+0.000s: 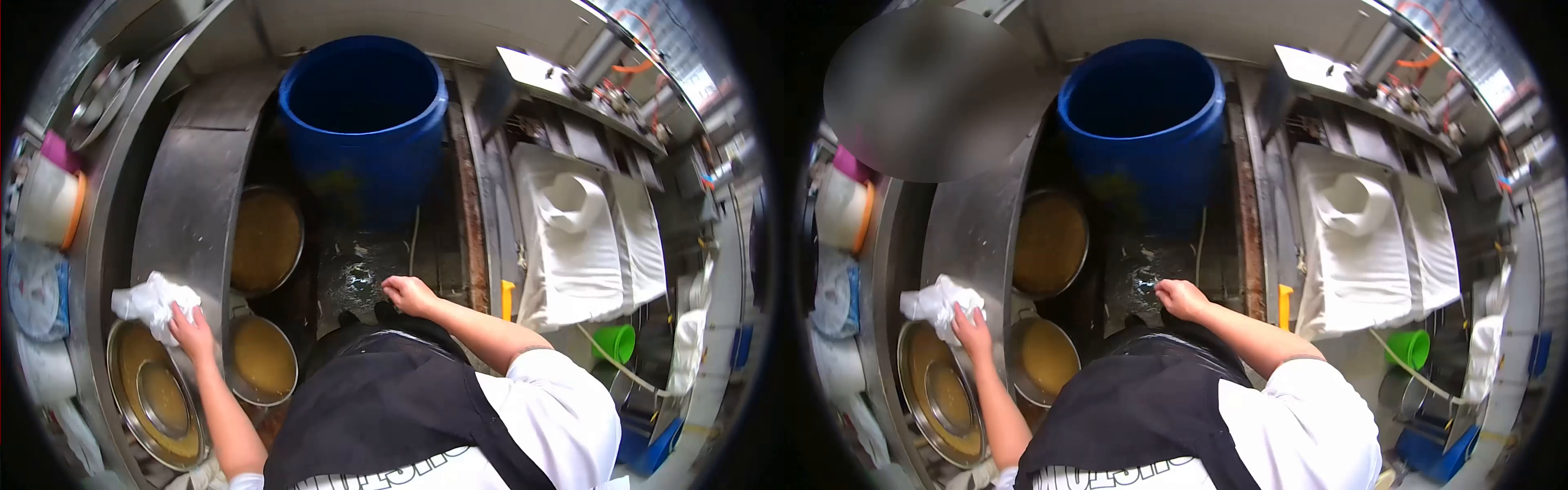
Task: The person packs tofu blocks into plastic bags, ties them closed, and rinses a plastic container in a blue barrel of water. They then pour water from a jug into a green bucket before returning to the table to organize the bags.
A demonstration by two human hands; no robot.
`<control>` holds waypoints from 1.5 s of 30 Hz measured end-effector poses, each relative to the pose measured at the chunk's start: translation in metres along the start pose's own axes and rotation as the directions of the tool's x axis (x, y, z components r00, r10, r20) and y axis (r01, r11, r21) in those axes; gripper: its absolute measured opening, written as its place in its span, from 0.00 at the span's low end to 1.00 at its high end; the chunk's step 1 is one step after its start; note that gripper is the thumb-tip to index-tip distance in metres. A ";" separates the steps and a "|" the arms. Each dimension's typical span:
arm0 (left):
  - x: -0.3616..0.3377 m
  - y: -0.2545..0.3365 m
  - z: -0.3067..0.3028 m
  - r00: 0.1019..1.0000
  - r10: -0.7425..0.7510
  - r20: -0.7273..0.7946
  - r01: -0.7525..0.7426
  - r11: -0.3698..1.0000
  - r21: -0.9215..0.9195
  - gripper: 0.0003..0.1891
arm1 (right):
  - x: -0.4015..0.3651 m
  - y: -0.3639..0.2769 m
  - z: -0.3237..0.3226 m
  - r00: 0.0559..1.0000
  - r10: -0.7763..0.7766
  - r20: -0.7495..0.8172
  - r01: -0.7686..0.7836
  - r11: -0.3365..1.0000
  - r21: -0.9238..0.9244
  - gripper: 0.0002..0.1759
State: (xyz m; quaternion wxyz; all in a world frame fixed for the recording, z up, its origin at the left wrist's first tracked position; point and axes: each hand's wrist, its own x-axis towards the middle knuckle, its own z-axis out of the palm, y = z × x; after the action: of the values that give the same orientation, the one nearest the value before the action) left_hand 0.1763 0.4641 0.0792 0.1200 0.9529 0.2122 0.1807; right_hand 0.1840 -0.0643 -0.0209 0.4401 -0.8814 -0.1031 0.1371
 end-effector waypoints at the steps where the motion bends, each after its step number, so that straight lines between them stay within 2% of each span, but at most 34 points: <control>1: -0.023 0.004 0.018 0.975 0.203 -0.093 -0.200 0.979 0.036 0.32 | -0.018 0.007 -0.002 0.999 0.035 -0.030 -0.035 0.999 0.000 0.13; 2: -0.046 0.016 0.028 0.968 0.252 -0.008 -0.252 0.967 0.026 0.33 | -0.034 0.013 -0.003 0.996 0.071 -0.062 -0.071 0.997 -0.002 0.13; 4: -0.087 0.048 0.042 0.948 0.272 0.165 -0.255 0.960 -0.119 0.34 | -0.057 0.020 -0.009 0.983 0.133 -0.128 -0.133 0.991 0.013 0.13; 6: -0.106 0.068 0.053 0.840 0.407 0.359 -0.270 0.887 -0.375 0.25 | -0.084 0.014 -0.012 0.965 0.195 -0.178 -0.192 0.981 0.037 0.13; 7: -0.113 0.075 0.059 0.772 0.461 0.436 -0.270 0.860 -0.432 0.22 | -0.092 0.005 -0.018 0.956 0.188 -0.226 -0.184 0.982 0.040 0.14; 8: -0.121 0.085 0.061 0.740 0.503 0.447 -0.286 0.836 -0.467 0.22 | -0.096 -0.002 -0.022 0.947 0.177 -0.270 -0.172 0.984 0.040 0.14; 10: -0.128 0.112 0.042 0.608 0.582 0.540 -0.277 0.793 -0.543 0.22 | -0.103 0.007 -0.027 0.908 0.062 -0.415 -0.107 0.991 -0.085 0.14; 11: -0.132 0.120 0.032 0.586 0.602 0.543 -0.292 0.782 -0.551 0.22 | -0.106 0.008 -0.037 0.866 0.038 -0.498 -0.121 0.983 -0.136 0.13; 13: -0.138 0.129 0.012 0.563 0.632 0.533 -0.313 0.760 -0.570 0.22 | -0.110 0.036 -0.054 0.694 -0.204 -0.690 -0.128 0.909 -0.398 0.15; 14: -0.141 0.122 0.005 0.563 0.630 0.535 -0.310 0.761 -0.570 0.22 | -0.115 0.031 -0.077 0.668 -0.215 -0.713 -0.182 0.882 -0.436 0.15; 16: -0.146 0.118 -0.001 0.590 0.593 0.549 -0.272 0.785 -0.556 0.23 | -0.123 0.025 -0.126 0.597 -0.301 -0.744 -0.355 0.732 -0.582 0.17; 17: -0.149 0.114 -0.001 0.599 0.590 0.542 -0.268 0.785 -0.558 0.23 | -0.126 0.035 -0.150 0.539 -0.305 -0.785 -0.411 0.718 -0.561 0.19; 19: -0.148 0.105 0.003 0.541 0.509 0.669 -0.165 0.845 -0.509 0.23 | -0.128 0.068 -0.191 0.478 -0.258 -0.840 -0.570 0.636 -0.520 0.21; 20: -0.145 0.105 0.004 0.558 0.492 0.668 -0.161 0.854 -0.495 0.23 | -0.132 0.075 -0.208 0.460 -0.185 -0.868 -0.594 0.662 -0.456 0.25; 21: -0.140 0.111 0.007 0.522 0.559 0.644 -0.253 0.823 -0.509 0.24 | -0.129 0.100 -0.221 0.421 -0.110 -0.900 -0.638 0.670 -0.380 0.31; 22: -0.136 0.115 0.005 0.485 0.611 0.626 -0.334 0.791 -0.513 0.24 | -0.128 0.114 -0.237 0.466 0.082 -0.881 -0.698 0.646 -0.309 0.38; 23: -0.129 0.127 -0.002 0.476 0.597 0.646 -0.351 0.803 -0.483 0.24 | -0.126 0.115 -0.251 0.503 0.210 -0.838 -0.718 0.642 -0.270 0.43; 24: -0.122 0.144 -0.007 0.466 0.585 0.664 -0.368 0.810 -0.456 0.24 | -0.122 0.116 -0.262 0.495 0.330 -0.804 -0.749 0.632 -0.202 0.45; 26: -0.116 0.168 0.003 0.526 0.617 0.585 -0.411 0.787 -0.461 0.24 | -0.111 0.143 -0.287 0.520 0.437 -0.734 -0.793 0.567 -0.224 0.49; 27: -0.111 0.190 -0.001 0.496 0.608 0.619 -0.408 0.793 -0.452 0.24 | -0.103 0.149 -0.298 0.490 0.495 -0.718 -0.803 0.576 -0.152 0.50; 29: -0.110 0.221 -0.001 0.433 0.625 0.650 -0.411 0.778 -0.475 0.24 | -0.088 0.152 -0.312 0.473 0.555 -0.684 -0.739 0.672 0.034 0.52; 30: -0.108 0.232 0.007 0.398 0.662 0.634 -0.423 0.747 -0.514 0.24 | -0.078 0.177 -0.319 0.512 0.520 -0.683 -0.691 0.722 0.032 0.50; 31: -0.104 0.242 0.011 0.418 0.637 0.647 -0.404 0.769 -0.496 0.24 | -0.069 0.170 -0.314 0.521 0.495 -0.695 -0.671 0.741 0.025 0.50; 33: -0.098 0.258 0.019 0.361 0.672 0.646 -0.418 0.736 -0.532 0.24 | -0.058 0.162 -0.310 0.529 0.489 -0.694 -0.665 0.747 0.020 0.49; 36: -0.080 0.261 0.018 0.470 0.651 0.596 -0.391 0.759 -0.521 0.25 | -0.055 0.150 -0.312 0.517 0.482 -0.708 -0.738 0.670 -0.083 0.45; 38: -0.063 0.252 0.015 0.500 0.571 0.652 -0.324 0.821 -0.470 0.25 | -0.057 0.130 -0.322 0.535 0.453 -0.713 -0.769 0.610 -0.190 0.40; 39: -0.054 0.239 0.021 0.537 0.560 0.631 -0.324 0.827 -0.459 0.24 | -0.063 0.135 -0.324 0.558 0.268 -0.785 -0.714 0.637 -0.289 0.32; 40: -0.047 0.222 0.030 0.605 0.558 0.569 -0.317 0.823 -0.471 0.23 | -0.072 0.148 -0.339 0.561 0.000 -0.828 -0.654 0.613 -0.443 0.29; 41: -0.038 0.208 0.039 0.685 0.480 0.548 -0.240 0.859 -0.452 0.21 | -0.078 0.163 -0.352 0.539 -0.267 -0.798 -0.598 0.546 -0.587 0.28; 42: -0.027 0.196 0.046 0.750 0.393 0.531 -0.145 0.882 -0.448 0.19 | -0.074 0.102 -0.365 0.463 -0.252 -0.850 -0.580 0.639 -0.506 0.23; 43: -0.011 0.188 0.052 0.784 0.337 0.522 -0.094 0.895 -0.437 0.18 | -0.065 0.024 -0.373 0.451 -0.067 -0.890 -0.476 0.826 -0.303 0.22; 45: 0.019 0.176 0.069 0.831 0.269 0.486 -0.033 0.897 -0.440 0.18 | -0.041 -0.056 -0.388 0.384 0.130 -0.914 -0.329 0.944 -0.004 0.18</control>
State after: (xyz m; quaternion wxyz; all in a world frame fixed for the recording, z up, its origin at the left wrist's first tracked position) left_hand 0.2831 0.3070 0.0763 0.3583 0.9314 0.0490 -0.0426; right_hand 0.2708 -0.3339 0.2538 0.3188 -0.8574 0.2609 -0.3085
